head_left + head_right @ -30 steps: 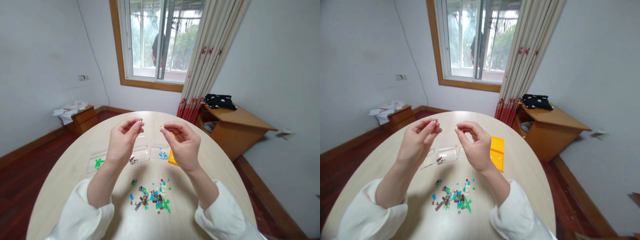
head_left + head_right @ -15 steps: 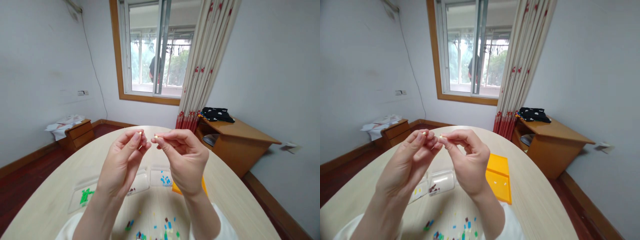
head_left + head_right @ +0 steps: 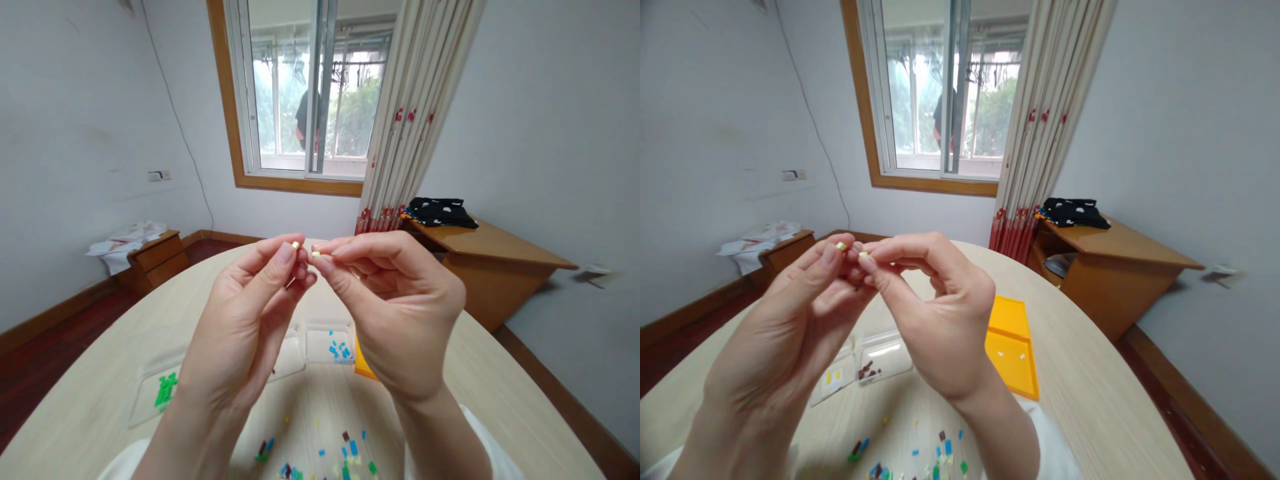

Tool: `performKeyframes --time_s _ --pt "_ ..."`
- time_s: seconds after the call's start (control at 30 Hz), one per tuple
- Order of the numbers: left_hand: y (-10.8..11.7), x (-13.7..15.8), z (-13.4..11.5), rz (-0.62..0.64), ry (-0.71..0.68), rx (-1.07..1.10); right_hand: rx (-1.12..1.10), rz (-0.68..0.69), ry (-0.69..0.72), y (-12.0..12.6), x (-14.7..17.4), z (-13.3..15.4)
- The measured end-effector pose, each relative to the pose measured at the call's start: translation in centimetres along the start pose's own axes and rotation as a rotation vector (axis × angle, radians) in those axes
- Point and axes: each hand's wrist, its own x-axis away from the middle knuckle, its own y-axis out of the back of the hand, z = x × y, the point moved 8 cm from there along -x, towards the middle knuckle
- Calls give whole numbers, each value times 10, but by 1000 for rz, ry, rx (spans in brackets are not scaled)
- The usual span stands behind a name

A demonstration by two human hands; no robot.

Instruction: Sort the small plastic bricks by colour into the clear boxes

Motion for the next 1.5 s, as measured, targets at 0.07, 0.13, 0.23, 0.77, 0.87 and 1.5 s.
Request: performKeyframes --time_s 0.07,0.13,0.23,0.77,0.87,1.5 --pt "0 0 0 -6 1 2 18 -7 19 0 0 1" --pt "-1 0 0 -6 0 7 31 -13 29 0 1 1" --pt "-2 0 0 1 -4 7 41 -26 38 1 2 1" --pt "-8 2 -6 16 -40 54 72 -81 54 2 1 3" --pt "-8 3 -7 -3 -33 58 85 -85 60 2 1 4" --pt "-1 6 -15 26 -209 -177 65 -77 45 3 0 4"
